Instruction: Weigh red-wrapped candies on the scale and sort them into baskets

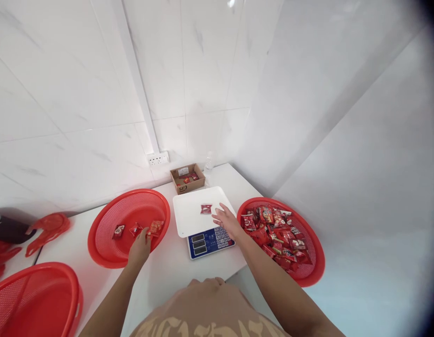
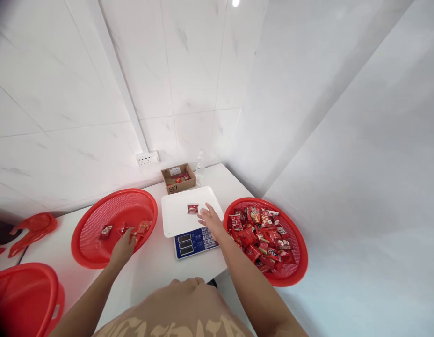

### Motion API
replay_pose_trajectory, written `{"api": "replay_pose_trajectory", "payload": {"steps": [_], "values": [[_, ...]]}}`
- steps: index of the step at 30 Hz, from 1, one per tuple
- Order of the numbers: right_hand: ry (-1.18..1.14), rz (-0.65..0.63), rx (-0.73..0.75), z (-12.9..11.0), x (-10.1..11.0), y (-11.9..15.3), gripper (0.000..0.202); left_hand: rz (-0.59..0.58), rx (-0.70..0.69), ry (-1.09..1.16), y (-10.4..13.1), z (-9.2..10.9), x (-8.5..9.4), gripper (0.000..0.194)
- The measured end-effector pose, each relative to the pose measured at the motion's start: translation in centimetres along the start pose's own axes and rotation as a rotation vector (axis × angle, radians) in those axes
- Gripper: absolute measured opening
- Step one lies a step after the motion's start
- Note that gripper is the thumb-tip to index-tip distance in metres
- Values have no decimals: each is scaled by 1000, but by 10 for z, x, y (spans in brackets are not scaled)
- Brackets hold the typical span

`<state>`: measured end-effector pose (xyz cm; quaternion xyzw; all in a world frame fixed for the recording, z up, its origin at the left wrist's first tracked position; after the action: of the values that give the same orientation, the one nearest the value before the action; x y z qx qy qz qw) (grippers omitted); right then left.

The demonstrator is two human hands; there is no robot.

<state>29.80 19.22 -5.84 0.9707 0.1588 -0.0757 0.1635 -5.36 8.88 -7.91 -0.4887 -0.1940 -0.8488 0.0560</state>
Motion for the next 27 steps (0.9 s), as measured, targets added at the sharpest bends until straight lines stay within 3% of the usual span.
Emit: {"api": "replay_pose_trajectory", "payload": {"steps": [2,6,9,11,15,19,27], "values": [[138,59,5,-2,18,4,59,18,-11,10,0,-2,0,45],[655,191,-62,6,81,35,39,8,-36,2,3,0,-5,49],[967,176,-247,38,128,67,30,-14,-81,-24,6,8,-10,48],[1101,86,-447,70,151,85,28,-22,-99,-53,6,14,-14,47],[1206,0,-562,100,166,93,46,-49,-116,-106,2,21,-20,49],[1247,53,-634,113,170,79,53,-75,-105,-112,-1,23,-22,52],[1353,246,-578,112,183,74,56,-91,-124,-101,-3,25,-24,50]]}}
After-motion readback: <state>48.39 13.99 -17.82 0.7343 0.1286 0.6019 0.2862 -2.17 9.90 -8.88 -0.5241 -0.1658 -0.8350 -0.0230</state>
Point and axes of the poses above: each hand's wrist, its own y-axis away from the middle knuckle, its own x-axis out of the back of the hand, z = x × y, the point moved 10 cm from there along -y, towards the middle knuckle, and after that the axes turned 13 degrees about -z, right-handed, at the moved point
